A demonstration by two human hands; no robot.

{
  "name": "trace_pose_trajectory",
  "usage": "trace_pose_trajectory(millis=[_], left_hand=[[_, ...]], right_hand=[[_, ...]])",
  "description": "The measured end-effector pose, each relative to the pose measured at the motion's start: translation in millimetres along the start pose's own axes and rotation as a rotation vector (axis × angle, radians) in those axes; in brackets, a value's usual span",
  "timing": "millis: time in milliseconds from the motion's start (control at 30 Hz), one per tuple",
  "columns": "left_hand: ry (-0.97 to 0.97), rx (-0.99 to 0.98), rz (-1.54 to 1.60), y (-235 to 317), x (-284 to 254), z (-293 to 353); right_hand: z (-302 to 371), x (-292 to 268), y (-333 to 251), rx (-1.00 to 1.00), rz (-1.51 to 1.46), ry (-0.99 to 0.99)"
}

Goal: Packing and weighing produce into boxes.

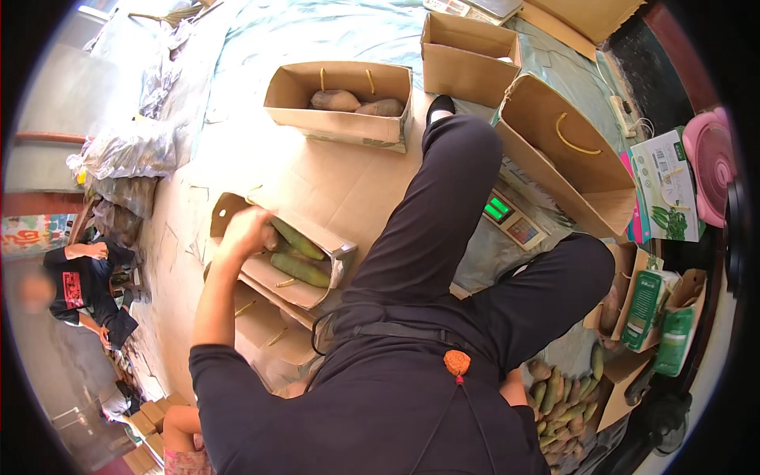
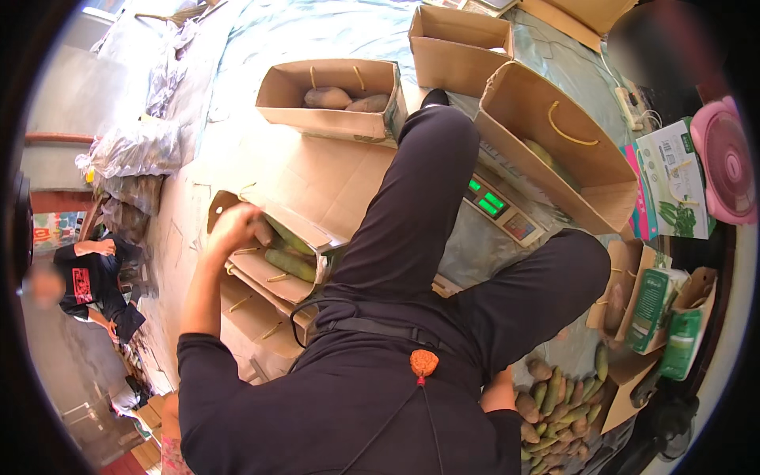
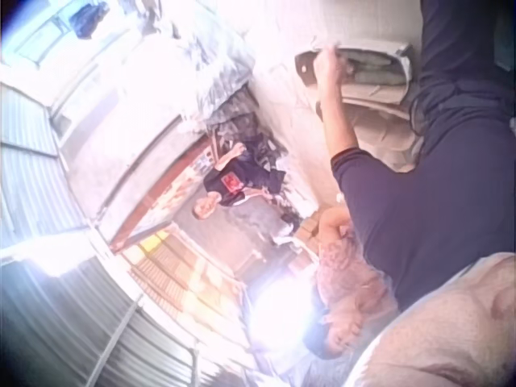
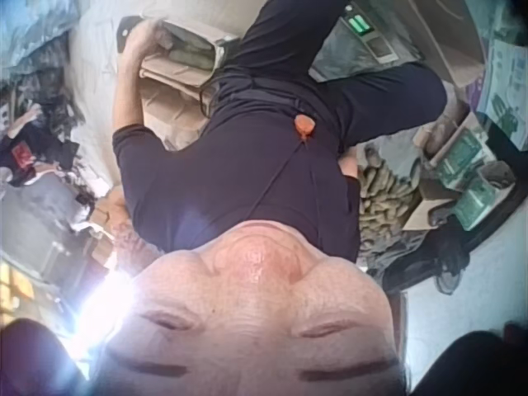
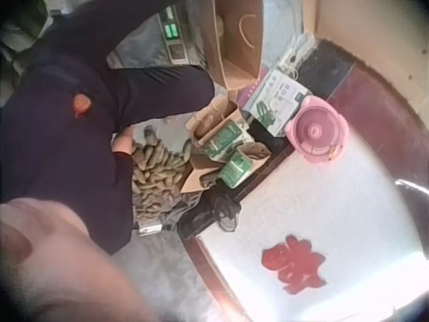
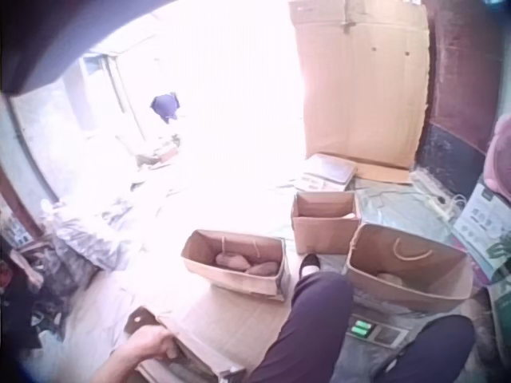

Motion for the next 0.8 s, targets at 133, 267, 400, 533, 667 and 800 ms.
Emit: trace_pose_trajectory(millis=[133, 267, 400, 533, 667, 800], left_hand=[[0.157, 0.117, -0.215, 61, -58, -99], [0.123, 0.14, -0.452, 85, -69, -214], [-0.078, 0.083, -0.57, 29, -35, -301], [-0.144, 0.108, -0.424, 84, -29, -307], [-0.115, 0.116, -0.384, 57, -15, -263], [-0.121, 0.113, -0.372, 29, 15, -219]], right_hand=[[-7, -1, -7, 0.003, -0.019, 0.012], [-5, 13, 2, 0.022, -0.083, 0.044], [-8, 26, -7, 0.034, -0.113, 0.045], [6, 19, 6, 0.076, -0.18, 0.159], [-1, 41, 18, 0.07, -0.215, 0.106], [-5, 48, 7, 0.062, -0.221, 0.081]])
Point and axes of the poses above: each hand's wrist, its own z-axis away from the middle knuckle, its own x-axis out of the palm, y = z × x, the point moved 2 cm from there along -z, towards the middle knuckle, and after that the axes turned 15 degrees about -y, right-handed, at the moved point
